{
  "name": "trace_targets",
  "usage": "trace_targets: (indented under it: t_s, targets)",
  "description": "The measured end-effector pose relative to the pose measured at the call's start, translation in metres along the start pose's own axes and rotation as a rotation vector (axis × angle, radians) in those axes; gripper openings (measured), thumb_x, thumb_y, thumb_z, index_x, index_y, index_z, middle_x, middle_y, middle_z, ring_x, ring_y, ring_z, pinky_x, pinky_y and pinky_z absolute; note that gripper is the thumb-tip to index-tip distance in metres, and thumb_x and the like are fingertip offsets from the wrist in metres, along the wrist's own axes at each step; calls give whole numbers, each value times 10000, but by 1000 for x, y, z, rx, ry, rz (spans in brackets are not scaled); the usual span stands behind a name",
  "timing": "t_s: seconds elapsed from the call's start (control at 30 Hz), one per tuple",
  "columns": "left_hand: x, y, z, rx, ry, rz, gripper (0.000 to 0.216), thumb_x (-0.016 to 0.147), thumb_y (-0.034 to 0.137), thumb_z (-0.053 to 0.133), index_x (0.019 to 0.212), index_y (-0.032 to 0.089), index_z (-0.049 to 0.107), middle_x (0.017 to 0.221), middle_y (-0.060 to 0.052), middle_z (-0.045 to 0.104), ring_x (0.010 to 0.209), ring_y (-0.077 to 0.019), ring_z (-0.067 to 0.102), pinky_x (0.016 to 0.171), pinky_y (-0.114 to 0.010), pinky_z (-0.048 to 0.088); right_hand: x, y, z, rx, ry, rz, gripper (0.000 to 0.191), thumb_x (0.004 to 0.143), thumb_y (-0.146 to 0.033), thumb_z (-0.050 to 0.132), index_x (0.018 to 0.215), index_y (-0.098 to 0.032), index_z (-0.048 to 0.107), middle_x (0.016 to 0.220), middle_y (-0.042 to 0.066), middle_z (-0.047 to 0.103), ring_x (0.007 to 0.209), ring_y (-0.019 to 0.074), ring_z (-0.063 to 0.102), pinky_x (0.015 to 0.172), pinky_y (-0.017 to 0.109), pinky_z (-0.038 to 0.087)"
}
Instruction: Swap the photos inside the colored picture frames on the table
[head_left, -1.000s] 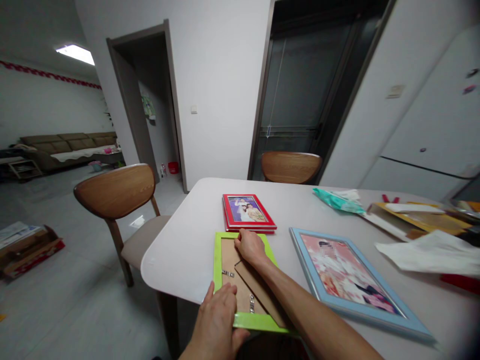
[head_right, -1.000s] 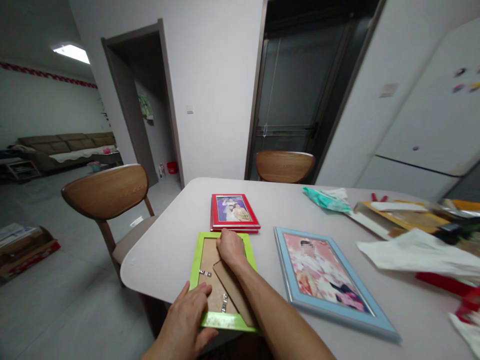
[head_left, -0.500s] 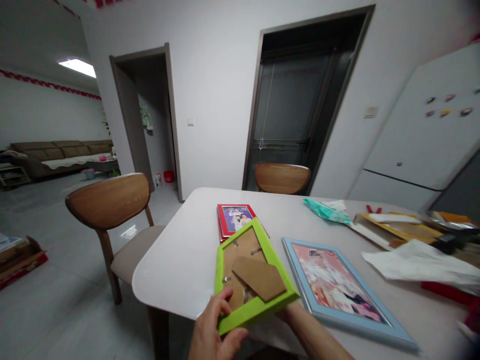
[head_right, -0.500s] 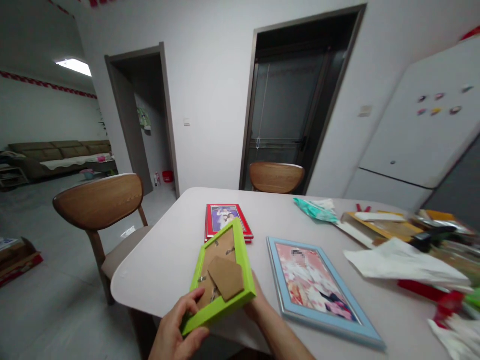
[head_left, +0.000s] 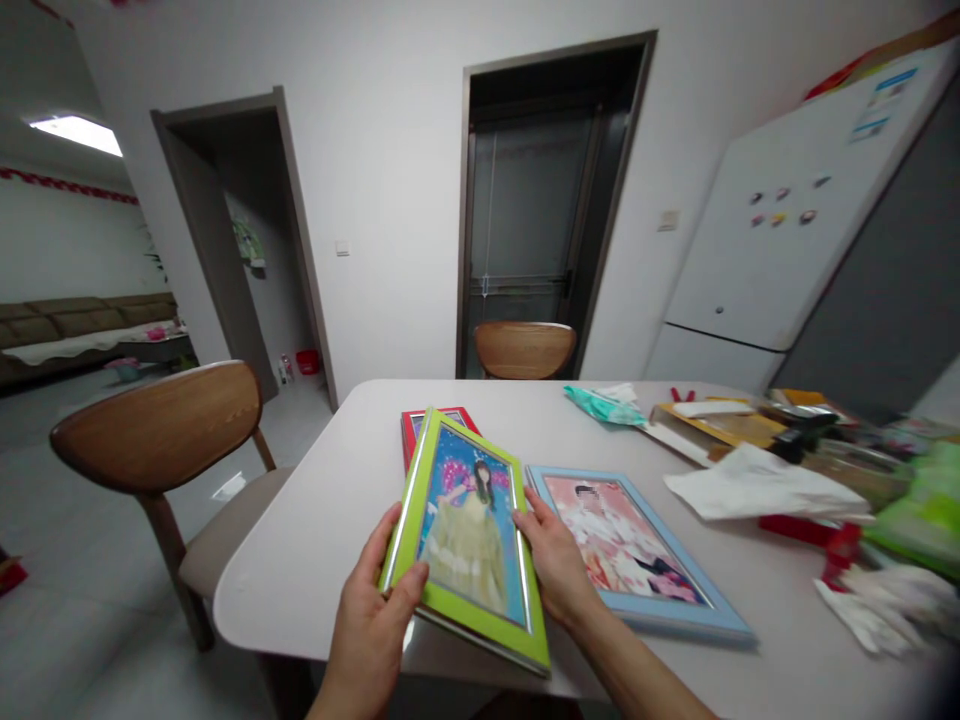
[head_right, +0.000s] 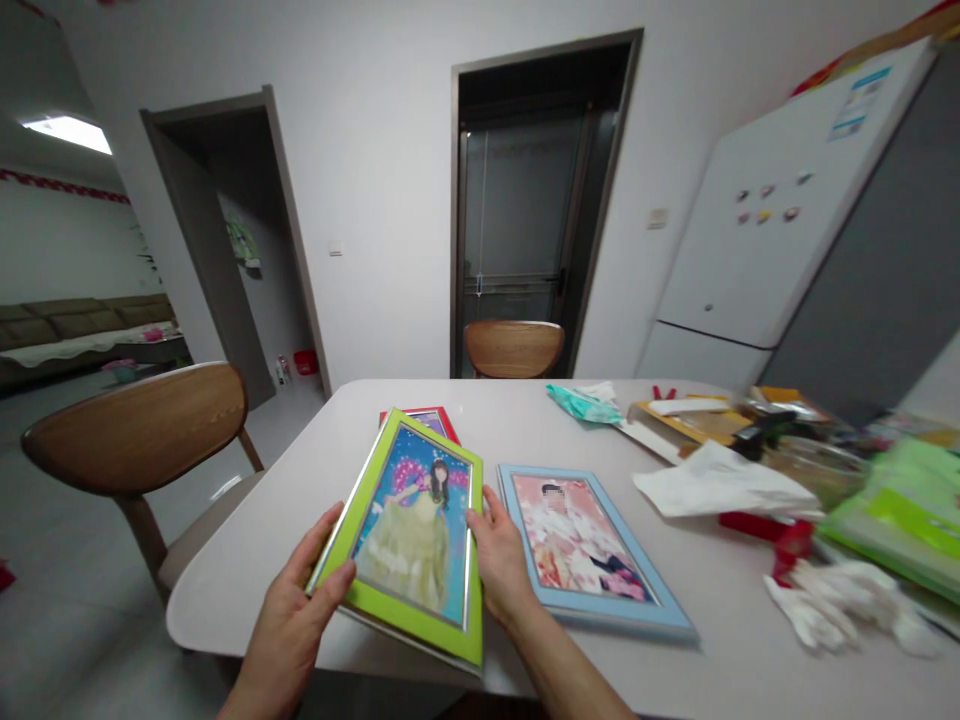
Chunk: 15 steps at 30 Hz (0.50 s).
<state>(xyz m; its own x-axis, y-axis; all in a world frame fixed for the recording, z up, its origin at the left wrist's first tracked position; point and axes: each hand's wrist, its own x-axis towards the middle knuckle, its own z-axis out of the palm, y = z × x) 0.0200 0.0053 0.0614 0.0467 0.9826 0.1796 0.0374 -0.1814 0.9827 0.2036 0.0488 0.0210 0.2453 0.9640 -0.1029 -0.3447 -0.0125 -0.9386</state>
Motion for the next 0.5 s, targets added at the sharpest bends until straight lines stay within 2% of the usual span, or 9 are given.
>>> trace_targets:
  t_s: [0.13,0.27,0.33,0.43,0.5]
  targets:
    - [5,-26,26,-75,-154,-21,648,682,294,553,1239,126,268,1246,-71,447,1130,-205,412,921,-292,375,12,-27,-41,-288,5,-35,551,694,-267,454,1229,-181,355,810,40,669,593,178,622,487,265,472]
    - [11,-34,76,-191,-395,21,687,622,154,576,1234,168,266,1227,-43,470,1100,-199,444,900,-289,392,33,-48,-100,-554,156,-60,554,689,-225,438,1231,-134,364,814,55,671,557,155,610,506,250,466]
    - [16,-32,103,-174,-475,66,664,619,97,558,1216,208,289,1188,-9,507,1057,-184,481,882,-282,405,44,-56,-129,-691,245,-82,557,686,-223,443,1226,-106,370,825,63,670,563,155,606,503,245,458]
    - [22,-36,136,-24,-496,117,684,609,34,545,1213,232,291,1150,12,532,1017,-168,506,873,-278,405,57,-63,-162,-934,320,-162,507,700,-217,413,1194,-105,420,869,66,664,617,154,610,526,232,451]
    - [26,-43,150,68,-480,138,691,600,19,548,1211,221,298,1166,2,517,1038,-168,486,900,-284,379,63,-63,-175,-1034,340,-194,472,700,-197,394,1161,-128,464,901,59,658,670,153,612,565,224,448]
